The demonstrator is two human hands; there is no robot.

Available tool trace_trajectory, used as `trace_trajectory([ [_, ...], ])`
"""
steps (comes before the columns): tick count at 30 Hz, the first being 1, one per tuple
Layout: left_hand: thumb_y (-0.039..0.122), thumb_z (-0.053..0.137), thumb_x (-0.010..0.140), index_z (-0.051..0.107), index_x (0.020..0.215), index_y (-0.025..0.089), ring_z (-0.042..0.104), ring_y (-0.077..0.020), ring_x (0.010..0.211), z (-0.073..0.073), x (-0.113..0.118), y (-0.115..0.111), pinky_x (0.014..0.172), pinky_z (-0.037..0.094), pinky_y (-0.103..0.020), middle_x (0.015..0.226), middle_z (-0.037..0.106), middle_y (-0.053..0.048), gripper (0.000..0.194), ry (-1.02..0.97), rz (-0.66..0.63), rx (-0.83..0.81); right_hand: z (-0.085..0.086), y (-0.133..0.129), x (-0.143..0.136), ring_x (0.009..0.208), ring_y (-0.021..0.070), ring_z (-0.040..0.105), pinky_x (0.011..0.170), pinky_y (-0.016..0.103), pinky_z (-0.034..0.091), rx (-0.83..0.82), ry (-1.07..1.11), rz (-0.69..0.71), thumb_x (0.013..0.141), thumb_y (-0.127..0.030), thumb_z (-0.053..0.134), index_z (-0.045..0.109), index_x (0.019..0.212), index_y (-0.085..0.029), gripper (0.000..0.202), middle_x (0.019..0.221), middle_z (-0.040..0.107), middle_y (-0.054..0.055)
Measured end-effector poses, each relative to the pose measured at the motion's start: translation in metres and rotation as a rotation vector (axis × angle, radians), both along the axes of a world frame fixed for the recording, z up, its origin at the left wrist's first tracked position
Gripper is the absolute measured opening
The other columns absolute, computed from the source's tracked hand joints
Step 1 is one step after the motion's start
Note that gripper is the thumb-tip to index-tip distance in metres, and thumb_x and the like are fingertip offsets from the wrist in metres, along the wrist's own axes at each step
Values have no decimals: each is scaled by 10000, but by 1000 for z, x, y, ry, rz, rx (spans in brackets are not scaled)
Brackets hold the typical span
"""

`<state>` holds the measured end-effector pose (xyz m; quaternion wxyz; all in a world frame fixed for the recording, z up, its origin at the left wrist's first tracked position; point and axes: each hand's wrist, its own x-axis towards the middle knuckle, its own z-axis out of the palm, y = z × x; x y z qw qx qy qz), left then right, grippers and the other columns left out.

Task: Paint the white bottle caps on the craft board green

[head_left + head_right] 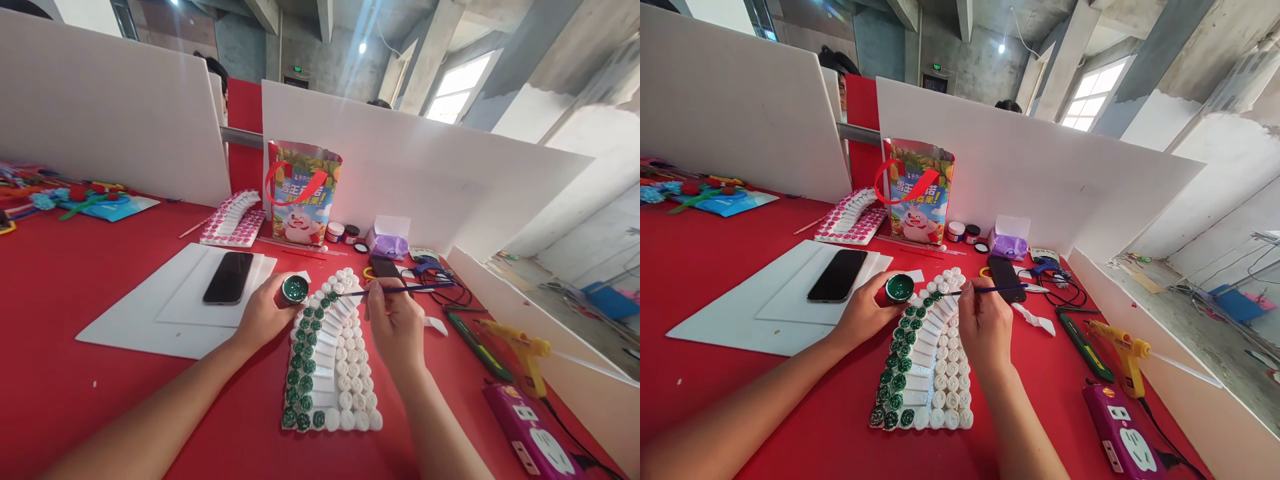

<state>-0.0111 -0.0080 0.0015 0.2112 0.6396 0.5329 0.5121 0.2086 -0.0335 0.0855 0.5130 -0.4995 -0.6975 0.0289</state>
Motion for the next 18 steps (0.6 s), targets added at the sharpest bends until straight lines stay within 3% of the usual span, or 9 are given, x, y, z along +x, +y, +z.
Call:
trace_trajectory([
  [7,403,782,734,685,1172,242,700,-287,1119,-3,-1,2,1011,547,-409,1188,758,-64,476,-3,34,-22,-7,2,2,426,105,506,479,222,391,37,3,-18,1001,-309,495,567,831,-210,209,526,541,-61],
  [18,312,666,841,653,1237,224,666,-271,1221,0,0,1,1102,506,-440,1291,726,-95,406,30,1,142,2,-2,1,427,110,510,485,228,402,-23,-21,-22,999,-341,473,566,803,-207,254,529,557,-47],
])
